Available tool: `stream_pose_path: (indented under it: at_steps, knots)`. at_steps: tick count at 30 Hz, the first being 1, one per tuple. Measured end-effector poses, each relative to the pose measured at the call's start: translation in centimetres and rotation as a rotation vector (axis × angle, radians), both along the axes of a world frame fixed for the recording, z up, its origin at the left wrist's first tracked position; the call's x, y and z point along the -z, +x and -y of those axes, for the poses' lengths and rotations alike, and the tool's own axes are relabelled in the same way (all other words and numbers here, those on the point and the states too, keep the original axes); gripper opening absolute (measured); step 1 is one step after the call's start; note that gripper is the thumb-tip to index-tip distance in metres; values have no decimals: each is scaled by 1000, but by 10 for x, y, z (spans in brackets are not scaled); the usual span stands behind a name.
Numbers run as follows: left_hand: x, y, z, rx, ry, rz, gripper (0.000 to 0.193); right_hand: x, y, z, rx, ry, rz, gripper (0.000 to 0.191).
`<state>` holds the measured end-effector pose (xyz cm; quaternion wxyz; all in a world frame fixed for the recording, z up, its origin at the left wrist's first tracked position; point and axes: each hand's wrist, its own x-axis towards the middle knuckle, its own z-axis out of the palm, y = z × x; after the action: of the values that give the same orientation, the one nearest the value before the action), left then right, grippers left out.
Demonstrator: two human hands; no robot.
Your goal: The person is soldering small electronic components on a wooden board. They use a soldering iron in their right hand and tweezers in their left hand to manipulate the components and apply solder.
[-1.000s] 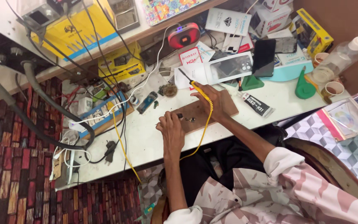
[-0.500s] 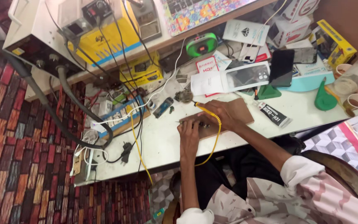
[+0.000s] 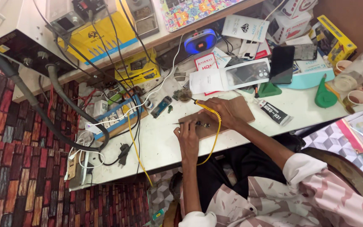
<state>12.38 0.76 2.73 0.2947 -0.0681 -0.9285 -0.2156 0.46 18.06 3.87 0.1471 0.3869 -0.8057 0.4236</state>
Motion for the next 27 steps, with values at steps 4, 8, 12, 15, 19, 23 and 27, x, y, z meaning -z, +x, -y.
stream_pose_path:
  at_steps: [4,8,12,15,19,23,27]
  knots:
    - [4,-1,1,-1,-47,-10,45,-1,-1,3,-54,-88,-79,40]
    - [7,0,2,-22,-101,-33,44,-2,4,1,-28,-186,-61,36]
    - [8,1,0,-77,-172,-49,41,3,19,-8,57,-517,228,34]
    - [6,1,0,-99,-127,-43,31,12,36,-21,236,-605,201,32]
    - [-2,3,1,-80,-59,-57,19,24,55,-50,324,-843,355,25]
    - [-10,4,0,-13,-70,-23,20,33,62,-75,230,-1163,450,20]
    - [-12,-2,-13,27,-86,8,18,37,63,-89,195,-1245,449,36]
